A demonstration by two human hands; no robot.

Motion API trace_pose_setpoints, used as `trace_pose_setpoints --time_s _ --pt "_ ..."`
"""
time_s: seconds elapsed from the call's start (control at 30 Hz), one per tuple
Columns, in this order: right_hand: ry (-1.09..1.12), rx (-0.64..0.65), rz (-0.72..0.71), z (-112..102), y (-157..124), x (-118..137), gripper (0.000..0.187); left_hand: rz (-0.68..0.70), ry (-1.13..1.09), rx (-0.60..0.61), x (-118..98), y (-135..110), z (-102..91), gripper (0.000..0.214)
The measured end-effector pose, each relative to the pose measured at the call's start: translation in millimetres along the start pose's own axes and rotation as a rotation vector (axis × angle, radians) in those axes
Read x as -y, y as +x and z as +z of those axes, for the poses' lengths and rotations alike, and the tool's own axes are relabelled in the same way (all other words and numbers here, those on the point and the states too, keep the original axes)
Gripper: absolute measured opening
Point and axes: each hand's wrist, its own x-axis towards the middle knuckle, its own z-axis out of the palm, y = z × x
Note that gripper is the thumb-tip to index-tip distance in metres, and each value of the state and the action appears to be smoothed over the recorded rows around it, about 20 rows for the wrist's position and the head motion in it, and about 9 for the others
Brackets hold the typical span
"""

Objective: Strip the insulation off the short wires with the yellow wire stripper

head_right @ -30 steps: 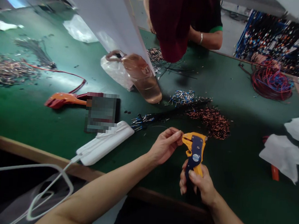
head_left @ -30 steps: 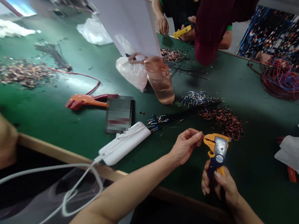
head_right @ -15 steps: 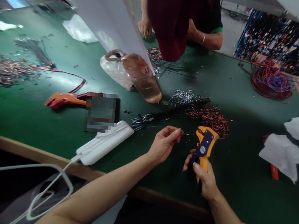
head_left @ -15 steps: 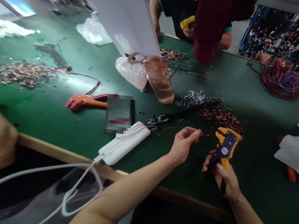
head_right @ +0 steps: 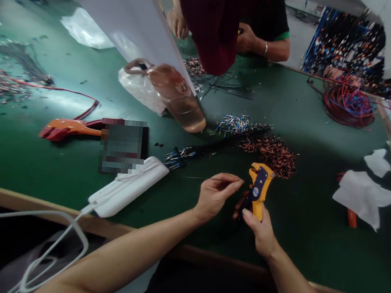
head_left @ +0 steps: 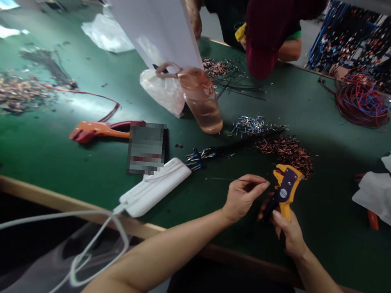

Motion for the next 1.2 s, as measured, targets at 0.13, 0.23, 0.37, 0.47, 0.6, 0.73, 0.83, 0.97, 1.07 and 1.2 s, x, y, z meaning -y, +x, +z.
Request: trace_pose_setpoints --time_s 0.13,0.23,0.37,0.47,0.6,0.73,0.83,0.97,1.07,1.2 --pt "-0.086 -0.003 -0.022 1 -1 1 0.038 0.056 -0.002 -0.003 1 -1 1.4 0.011" --pt "-0.161 -0.010 -0.037 0 -2 2 0.034 0.081 -0.006 0.051 2 -4 2.7 0.011" --pt "-0.207 -0.020 -0.049 1 -1 4 0.034 0.044 -0.027 0.097 1 -6 2.9 0.011" --pt "-0.243 -0.062 -0.057 3 -1 5 0.035 0.094 0.023 0.140 1 -5 1.2 0.009" --pt "-0.242 -0.069 -0.056 4 -2 2 0.039 0.149 0.091 0.186 3 -5 -0.6 0.005" --pt "-0.241 -0.115 -0.050 5 -4 -3 0.044 0.166 0.099 0.191 4 -5 -0.4 0.006" --pt "-0.191 -0.166 -0.026 6 -4 -7 0.044 0.143 0.090 0.188 4 -4 -1.1 0.007" --pt "0.005 -0.178 -0.005 5 0 -3 0.042 0.045 0.059 0.134 4 0 -4.3 0.016" --pt "0.190 -0.098 0.036 0 3 6 0.042 -0.024 -0.033 0.055 5 7 -5.7 0.023" --pt "0.317 0.100 0.162 -5 2 12 0.038 -0.081 -0.173 -0.014 4 16 -5.2 0.029"
